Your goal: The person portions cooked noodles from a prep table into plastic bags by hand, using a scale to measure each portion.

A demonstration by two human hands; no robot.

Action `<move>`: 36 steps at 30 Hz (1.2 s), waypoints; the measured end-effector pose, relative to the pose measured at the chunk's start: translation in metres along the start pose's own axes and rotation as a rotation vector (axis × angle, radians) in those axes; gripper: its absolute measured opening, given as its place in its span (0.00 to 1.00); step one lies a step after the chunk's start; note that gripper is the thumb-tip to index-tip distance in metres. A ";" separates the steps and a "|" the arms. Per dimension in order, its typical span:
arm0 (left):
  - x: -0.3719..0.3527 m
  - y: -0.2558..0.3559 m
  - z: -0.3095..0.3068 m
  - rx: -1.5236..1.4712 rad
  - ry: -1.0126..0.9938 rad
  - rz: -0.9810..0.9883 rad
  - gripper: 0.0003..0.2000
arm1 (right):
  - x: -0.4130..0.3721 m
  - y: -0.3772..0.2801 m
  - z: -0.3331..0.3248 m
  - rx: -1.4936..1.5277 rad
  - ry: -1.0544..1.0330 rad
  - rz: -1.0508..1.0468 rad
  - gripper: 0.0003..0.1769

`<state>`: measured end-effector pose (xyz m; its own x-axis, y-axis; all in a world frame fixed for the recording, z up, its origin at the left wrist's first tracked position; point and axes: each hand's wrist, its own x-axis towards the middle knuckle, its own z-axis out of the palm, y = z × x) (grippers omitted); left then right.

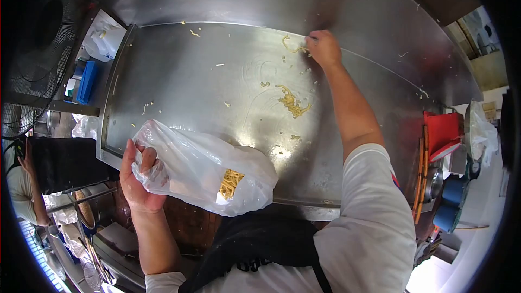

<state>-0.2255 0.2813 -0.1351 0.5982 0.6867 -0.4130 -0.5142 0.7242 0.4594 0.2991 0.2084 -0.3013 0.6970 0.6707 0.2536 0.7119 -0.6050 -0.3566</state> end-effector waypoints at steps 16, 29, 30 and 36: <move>-0.012 0.018 0.032 0.174 0.103 0.165 0.23 | -0.012 -0.071 0.102 0.096 0.104 -0.200 0.34; -0.064 0.035 0.050 0.182 -0.061 0.028 0.26 | -0.207 -0.044 0.000 0.056 -0.257 -0.333 0.57; -0.071 0.033 0.062 0.172 -0.095 0.035 0.28 | -0.199 -0.051 0.008 0.016 -0.197 -0.273 0.58; -0.109 0.057 0.091 0.182 -0.309 0.081 0.31 | -0.118 -0.090 0.066 0.009 -0.074 -0.077 0.55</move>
<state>-0.2636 0.2420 0.0074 0.7319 0.6698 -0.1256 -0.4659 0.6263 0.6250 0.1477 0.2122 -0.3589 0.6318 0.7451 0.2136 0.7621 -0.5467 -0.3468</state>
